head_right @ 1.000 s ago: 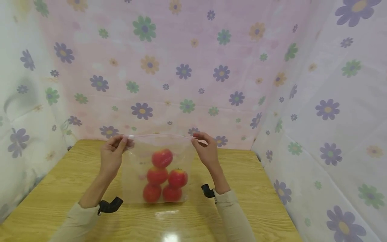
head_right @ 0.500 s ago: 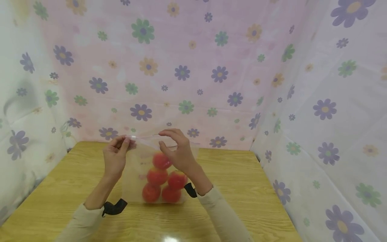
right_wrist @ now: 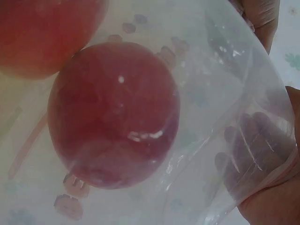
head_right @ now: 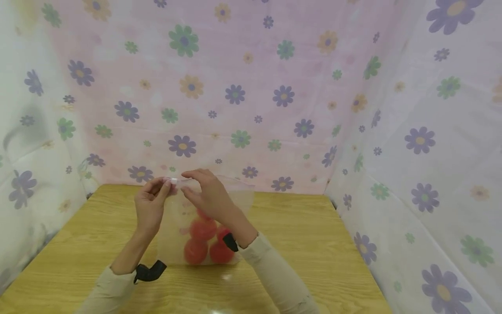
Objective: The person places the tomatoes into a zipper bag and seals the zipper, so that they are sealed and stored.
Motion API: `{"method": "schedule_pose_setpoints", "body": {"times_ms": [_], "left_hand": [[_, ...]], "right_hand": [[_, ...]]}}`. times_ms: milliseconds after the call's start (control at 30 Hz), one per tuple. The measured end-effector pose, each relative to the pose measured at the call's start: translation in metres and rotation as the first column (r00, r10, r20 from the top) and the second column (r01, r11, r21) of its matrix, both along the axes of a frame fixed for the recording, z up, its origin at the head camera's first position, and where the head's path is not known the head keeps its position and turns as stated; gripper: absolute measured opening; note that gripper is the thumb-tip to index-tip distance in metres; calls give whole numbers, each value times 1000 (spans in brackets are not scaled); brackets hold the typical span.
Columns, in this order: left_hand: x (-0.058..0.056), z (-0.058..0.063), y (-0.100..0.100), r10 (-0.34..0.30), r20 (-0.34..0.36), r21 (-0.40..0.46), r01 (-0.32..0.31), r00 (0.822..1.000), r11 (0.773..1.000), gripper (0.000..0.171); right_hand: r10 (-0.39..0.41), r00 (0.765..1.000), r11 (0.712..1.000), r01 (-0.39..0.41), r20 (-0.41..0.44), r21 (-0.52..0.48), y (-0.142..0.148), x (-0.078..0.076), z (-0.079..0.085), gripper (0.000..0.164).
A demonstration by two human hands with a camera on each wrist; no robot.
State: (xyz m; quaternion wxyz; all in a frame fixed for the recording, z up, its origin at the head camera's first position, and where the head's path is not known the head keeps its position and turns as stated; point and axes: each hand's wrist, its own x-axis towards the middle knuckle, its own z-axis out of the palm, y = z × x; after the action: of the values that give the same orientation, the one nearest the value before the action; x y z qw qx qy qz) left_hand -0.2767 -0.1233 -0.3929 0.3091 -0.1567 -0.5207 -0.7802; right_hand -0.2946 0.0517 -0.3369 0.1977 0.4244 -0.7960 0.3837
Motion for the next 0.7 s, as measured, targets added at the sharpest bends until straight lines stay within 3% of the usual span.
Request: {"method": "schedule_pose_setpoints", "body": {"times_ms": [200,333,400,467,533,700], "left_hand": [[3,1,0,20,-8,12,-19,1000,1000,17],[3,0,0,40,-19,-1,-40,999,999,19],[3,-1,1,44,-25,-6,-44,999,999,18],[2,-2,1,45,-28,-7,-45,999,999,15],[2,-2,1,41,-29,-3,-41,999,999,13],[3,-3,1,38,-31,0,-38,999,999,13]], "right_hand": [[-129,991,990,130,-23,59,-4,-1,3,37],[-271,954,947,288,-127,142,-8,1,7,38],[-306,933,923,340,-192,180,-11,3,8,38],[-288,933,920,332,-215,207,-13,4,10,37],[-248,948,930,290,-198,224,-16,5,11,36],[-127,992,970,130,-30,203,-20,3,11,32]]}}
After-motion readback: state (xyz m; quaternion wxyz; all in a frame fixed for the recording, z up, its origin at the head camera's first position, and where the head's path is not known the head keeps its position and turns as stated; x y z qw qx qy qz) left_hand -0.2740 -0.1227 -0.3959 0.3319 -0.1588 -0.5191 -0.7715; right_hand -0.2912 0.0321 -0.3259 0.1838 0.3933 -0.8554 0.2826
